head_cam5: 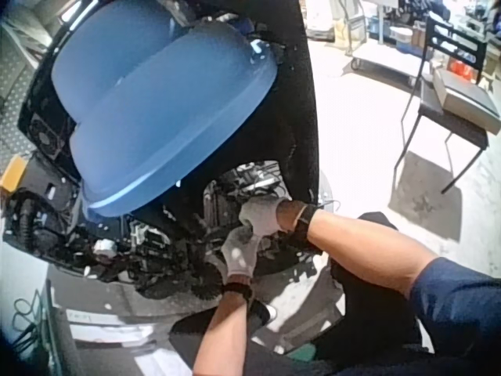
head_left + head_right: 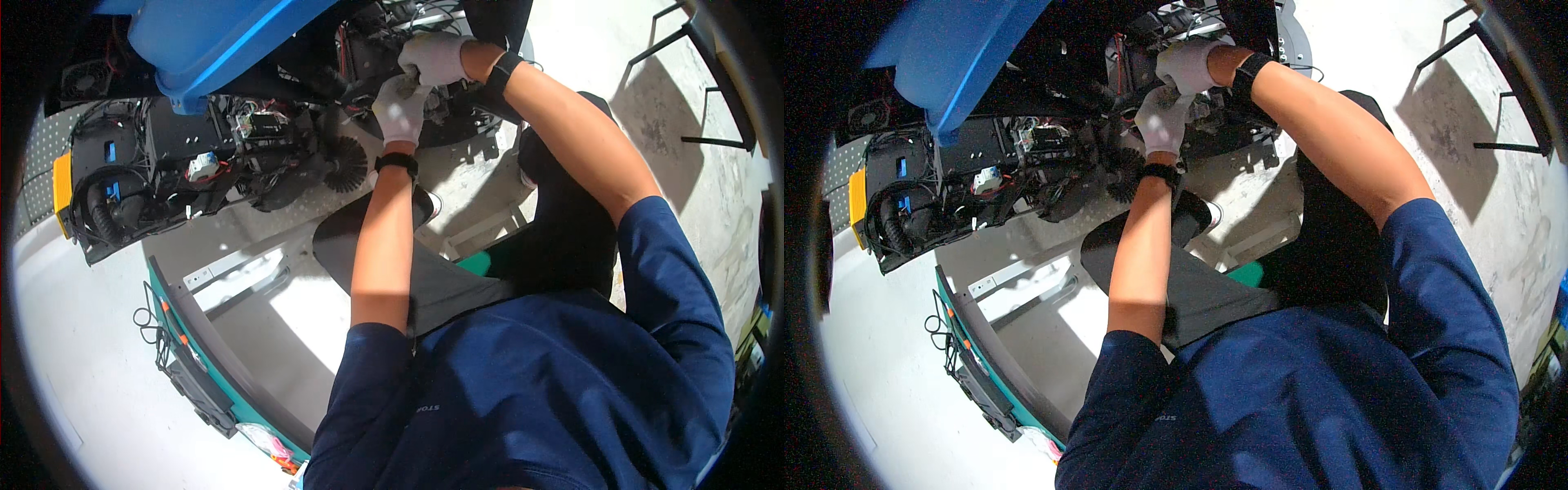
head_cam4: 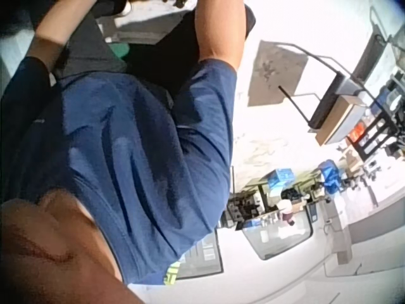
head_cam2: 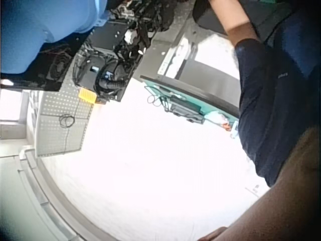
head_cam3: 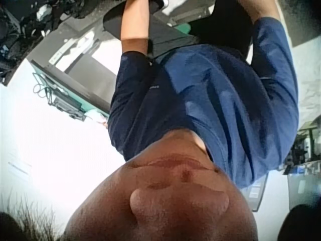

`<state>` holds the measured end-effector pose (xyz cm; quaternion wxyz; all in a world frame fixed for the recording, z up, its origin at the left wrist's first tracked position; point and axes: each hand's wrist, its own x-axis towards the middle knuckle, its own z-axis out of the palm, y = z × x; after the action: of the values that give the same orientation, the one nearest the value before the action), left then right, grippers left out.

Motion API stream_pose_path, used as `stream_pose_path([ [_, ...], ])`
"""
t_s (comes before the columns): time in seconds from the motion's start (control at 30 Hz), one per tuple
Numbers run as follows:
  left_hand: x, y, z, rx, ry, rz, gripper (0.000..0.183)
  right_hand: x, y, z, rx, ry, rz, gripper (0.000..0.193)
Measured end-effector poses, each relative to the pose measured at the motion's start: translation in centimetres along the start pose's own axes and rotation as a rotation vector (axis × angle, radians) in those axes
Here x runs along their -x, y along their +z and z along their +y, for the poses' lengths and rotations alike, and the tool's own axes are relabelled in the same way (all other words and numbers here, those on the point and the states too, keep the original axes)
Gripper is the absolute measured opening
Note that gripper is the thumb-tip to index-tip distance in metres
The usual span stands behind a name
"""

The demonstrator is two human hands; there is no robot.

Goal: Repairing or assembling components inside a robotic base, checking wiring and securing the blue dome housing.

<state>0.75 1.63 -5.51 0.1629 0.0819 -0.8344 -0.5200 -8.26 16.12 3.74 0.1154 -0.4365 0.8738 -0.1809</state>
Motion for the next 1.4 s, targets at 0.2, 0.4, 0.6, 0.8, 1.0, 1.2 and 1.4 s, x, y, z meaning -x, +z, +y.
stream_pose_path([
  [0.2,0.4,0.1,1.3,-0.045,-0.026,-0.025,0.035,0.4,0.4,0.2,0.013,0.064,0.033,0.019],
  [0.4,0.3,-0.7,2.3,-0.195,-0.025,-0.051,0.03,0.9,-1.3,-2.0,0.084,0.206,-0.071,0.027],
  [0.6,-0.4,-1.0,0.5,-0.178,0.051,0.003,0.033,0.3,-0.7,-3.2,0.062,0.236,-0.072,0.036],
  [0.8,0.6,-1.0,2.9,-0.244,0.006,-0.01,0.029,1.4,-0.1,-1.7,-0.031,0.049,0.134,0.024],
  [1.0,0.6,-1.0,2.7,-0.214,-0.029,-0.057,0.033,0.6,-0.2,-1.2,0.021,0.074,0.002,0.018],
  [1.2,0.7,-0.9,2.4,-0.234,0.053,-0.009,0.032,0.5,0.7,-1.1,0.111,0.122,0.107,0.025],
  [1.4,1.3,-1.0,4.3,-0.286,0.03,-0.063,0.031,0.6,0.4,-1.6,0.124,0.268,-0.101,0.033],
])
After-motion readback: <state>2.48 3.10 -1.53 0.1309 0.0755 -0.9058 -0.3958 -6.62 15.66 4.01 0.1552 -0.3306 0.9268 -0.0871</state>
